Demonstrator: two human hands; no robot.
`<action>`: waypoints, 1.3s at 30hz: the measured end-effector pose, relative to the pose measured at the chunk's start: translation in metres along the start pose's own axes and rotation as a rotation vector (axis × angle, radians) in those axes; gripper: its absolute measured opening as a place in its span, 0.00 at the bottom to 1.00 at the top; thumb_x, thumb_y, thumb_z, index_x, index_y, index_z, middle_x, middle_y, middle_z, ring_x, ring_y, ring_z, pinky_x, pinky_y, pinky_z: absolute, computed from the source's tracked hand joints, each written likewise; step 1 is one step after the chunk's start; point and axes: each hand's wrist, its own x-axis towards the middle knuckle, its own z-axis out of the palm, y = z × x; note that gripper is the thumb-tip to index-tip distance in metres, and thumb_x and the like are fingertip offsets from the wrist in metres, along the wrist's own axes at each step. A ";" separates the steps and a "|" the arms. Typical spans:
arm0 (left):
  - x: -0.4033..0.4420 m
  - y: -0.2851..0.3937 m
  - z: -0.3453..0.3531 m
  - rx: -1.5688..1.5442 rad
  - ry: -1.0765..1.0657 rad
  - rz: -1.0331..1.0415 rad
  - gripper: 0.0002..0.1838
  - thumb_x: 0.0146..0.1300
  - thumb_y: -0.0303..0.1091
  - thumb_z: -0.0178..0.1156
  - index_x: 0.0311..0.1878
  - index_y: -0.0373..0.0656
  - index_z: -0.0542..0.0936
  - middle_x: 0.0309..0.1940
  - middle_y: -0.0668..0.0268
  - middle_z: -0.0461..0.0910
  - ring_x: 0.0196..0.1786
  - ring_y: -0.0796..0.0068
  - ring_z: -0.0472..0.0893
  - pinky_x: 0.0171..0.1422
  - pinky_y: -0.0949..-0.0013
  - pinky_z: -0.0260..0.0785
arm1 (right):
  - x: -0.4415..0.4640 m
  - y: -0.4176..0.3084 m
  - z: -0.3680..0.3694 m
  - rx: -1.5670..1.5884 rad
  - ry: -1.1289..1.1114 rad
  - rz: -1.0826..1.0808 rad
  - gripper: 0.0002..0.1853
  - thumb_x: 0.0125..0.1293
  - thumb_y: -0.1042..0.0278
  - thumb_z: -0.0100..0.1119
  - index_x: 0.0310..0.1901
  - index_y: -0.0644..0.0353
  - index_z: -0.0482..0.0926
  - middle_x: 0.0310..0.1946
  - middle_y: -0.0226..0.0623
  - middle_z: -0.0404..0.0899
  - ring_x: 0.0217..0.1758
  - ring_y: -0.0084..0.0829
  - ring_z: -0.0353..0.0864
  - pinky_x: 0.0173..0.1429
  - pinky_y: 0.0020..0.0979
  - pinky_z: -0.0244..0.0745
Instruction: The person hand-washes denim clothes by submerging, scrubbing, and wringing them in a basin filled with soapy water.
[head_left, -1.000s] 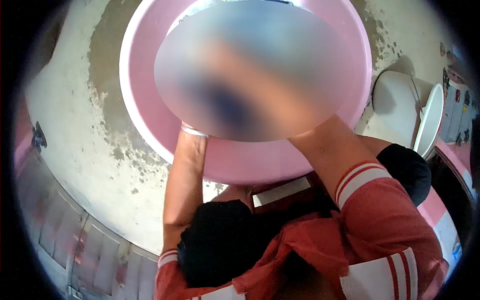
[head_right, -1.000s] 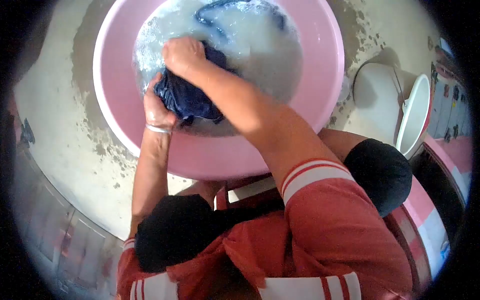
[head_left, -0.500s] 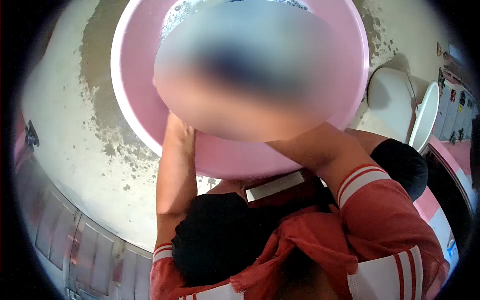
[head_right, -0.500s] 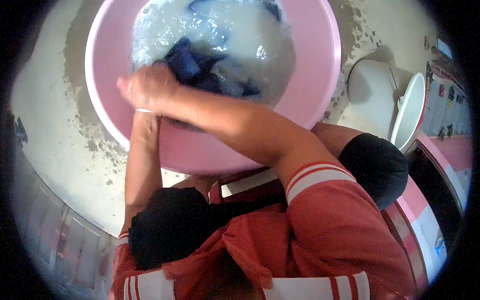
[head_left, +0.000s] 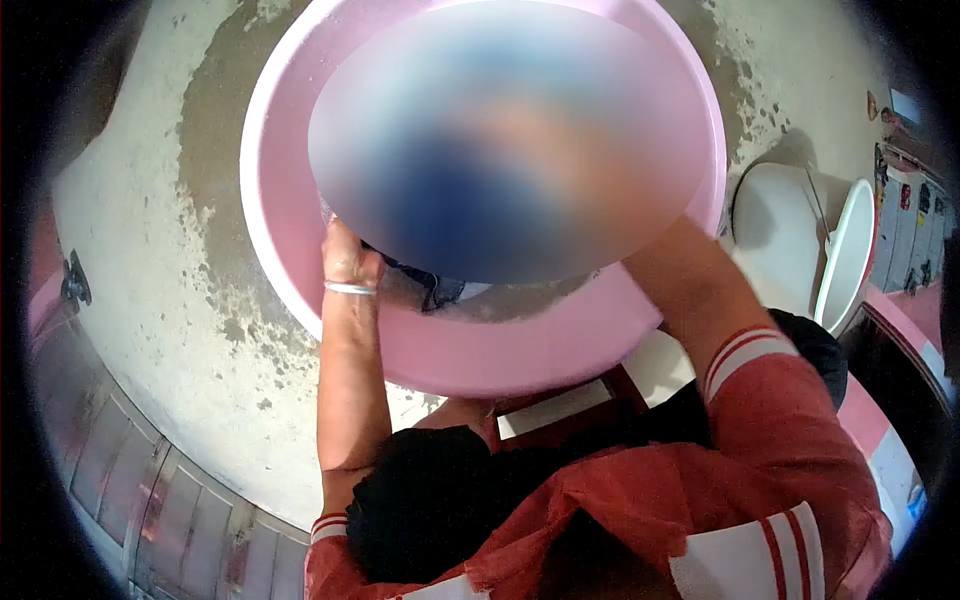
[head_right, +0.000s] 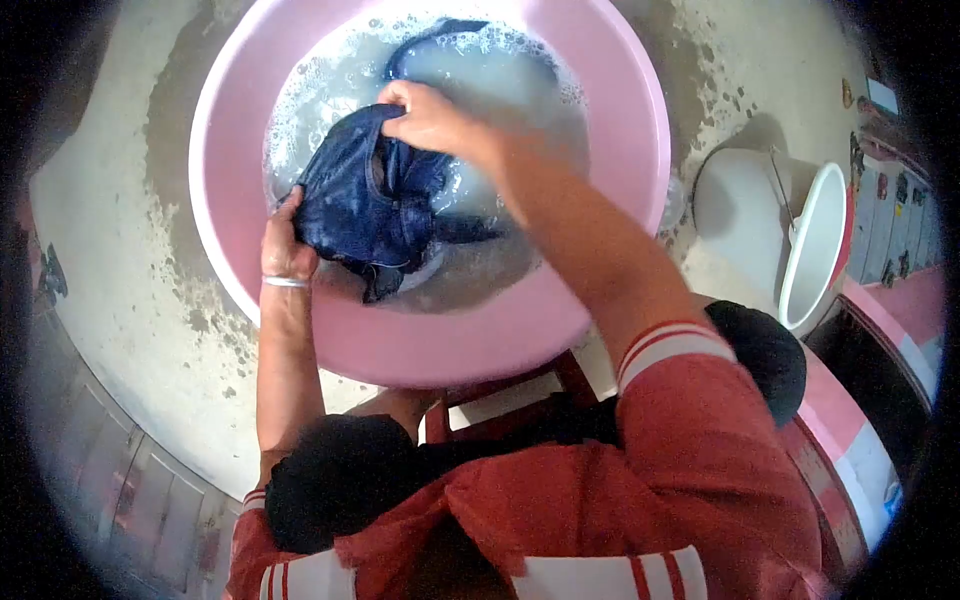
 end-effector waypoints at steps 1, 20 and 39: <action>0.007 -0.003 0.003 -0.025 0.013 -0.091 0.16 0.66 0.31 0.54 0.53 0.31 0.72 0.48 0.52 0.77 0.49 0.57 0.79 0.56 0.58 0.74 | 0.003 -0.001 0.017 0.327 0.247 -0.064 0.16 0.57 0.68 0.61 0.47 0.60 0.76 0.39 0.42 0.79 0.46 0.33 0.78 0.56 0.32 0.72; -0.028 0.002 0.050 -0.022 0.017 -0.090 0.16 0.66 0.42 0.50 0.44 0.39 0.78 0.37 0.60 0.81 0.43 0.64 0.80 0.52 0.63 0.73 | -0.023 -0.084 0.070 -0.196 0.384 -0.043 0.15 0.54 0.56 0.51 0.32 0.58 0.79 0.23 0.48 0.80 0.29 0.51 0.81 0.39 0.48 0.77; 0.081 -0.059 -0.023 -0.213 -0.179 -0.060 0.23 0.72 0.46 0.46 0.56 0.35 0.72 0.49 0.57 0.77 0.49 0.65 0.78 0.58 0.62 0.70 | -0.037 -0.089 0.060 0.063 0.205 -0.203 0.11 0.58 0.59 0.56 0.34 0.56 0.80 0.30 0.42 0.80 0.38 0.39 0.82 0.47 0.37 0.75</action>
